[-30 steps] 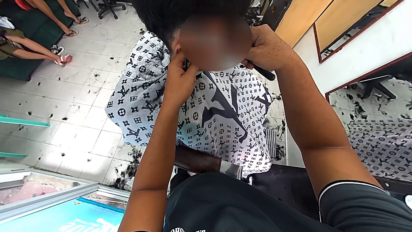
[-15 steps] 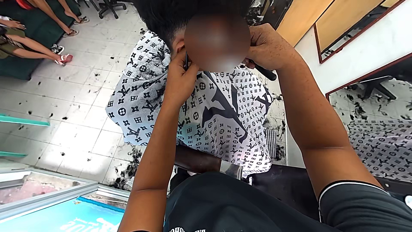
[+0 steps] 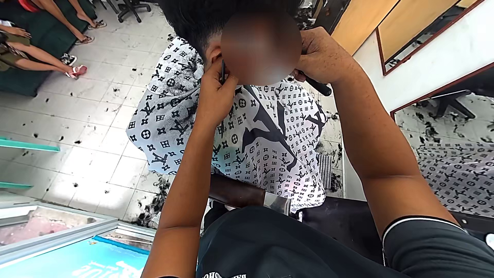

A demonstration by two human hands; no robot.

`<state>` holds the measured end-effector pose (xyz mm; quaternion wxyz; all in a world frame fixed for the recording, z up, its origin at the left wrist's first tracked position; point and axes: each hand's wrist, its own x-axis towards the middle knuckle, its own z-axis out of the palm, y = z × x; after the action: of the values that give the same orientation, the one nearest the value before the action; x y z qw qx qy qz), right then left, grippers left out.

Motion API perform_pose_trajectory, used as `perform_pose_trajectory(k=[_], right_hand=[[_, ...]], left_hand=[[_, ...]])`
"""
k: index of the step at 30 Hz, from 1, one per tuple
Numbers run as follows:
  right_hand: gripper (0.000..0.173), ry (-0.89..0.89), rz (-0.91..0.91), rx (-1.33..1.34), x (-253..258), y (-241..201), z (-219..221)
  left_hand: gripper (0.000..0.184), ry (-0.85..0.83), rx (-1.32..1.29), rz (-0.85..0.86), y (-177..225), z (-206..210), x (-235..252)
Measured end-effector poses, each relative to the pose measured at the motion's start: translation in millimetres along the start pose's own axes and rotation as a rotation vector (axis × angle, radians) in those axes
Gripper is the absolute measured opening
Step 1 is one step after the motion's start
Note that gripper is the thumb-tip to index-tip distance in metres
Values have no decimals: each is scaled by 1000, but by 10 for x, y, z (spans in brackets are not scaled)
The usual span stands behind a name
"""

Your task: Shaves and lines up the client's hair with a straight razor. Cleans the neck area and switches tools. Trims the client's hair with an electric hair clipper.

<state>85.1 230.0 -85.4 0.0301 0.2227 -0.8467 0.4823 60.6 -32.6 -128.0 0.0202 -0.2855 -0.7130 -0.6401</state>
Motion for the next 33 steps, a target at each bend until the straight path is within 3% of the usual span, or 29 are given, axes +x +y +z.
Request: perform_pose_trajectory(k=[6, 8, 12, 15, 18, 22, 24, 27, 30, 33], right_hand=[[16, 42, -77, 91, -20, 40, 5], [16, 65, -125, 147, -103, 31, -6], [19, 159, -199, 179, -411, -55, 4], [21, 174, -241, 193, -586, -125, 77], [27, 185, -249, 184, -671, -193, 177], [39, 209, -203, 79, -784, -232, 318], [38, 211, -140, -41, -859, -288, 399], [36, 202, -30, -264, -909, -390, 516], [32, 211, -74, -523, -801, -436, 601], [32, 262, -135, -568, -638, -459, 599]], left_hand=[[26, 3, -10, -24, -7, -8, -25], [36, 33, 17, -48, 48, -50, -52], [49, 177, 140, 85, 265, -320, -48], [39, 381, -36, 150, 471, -423, 109], [20, 444, -299, 101, 609, -428, 264], [14, 422, -222, 131, 431, -444, 278], [7, 351, -217, 207, 335, -452, 197], [28, 13, -33, 310, 365, -522, 37], [34, -264, 315, 481, 518, -458, 7], [30, -361, 514, 594, 623, -393, 100]])
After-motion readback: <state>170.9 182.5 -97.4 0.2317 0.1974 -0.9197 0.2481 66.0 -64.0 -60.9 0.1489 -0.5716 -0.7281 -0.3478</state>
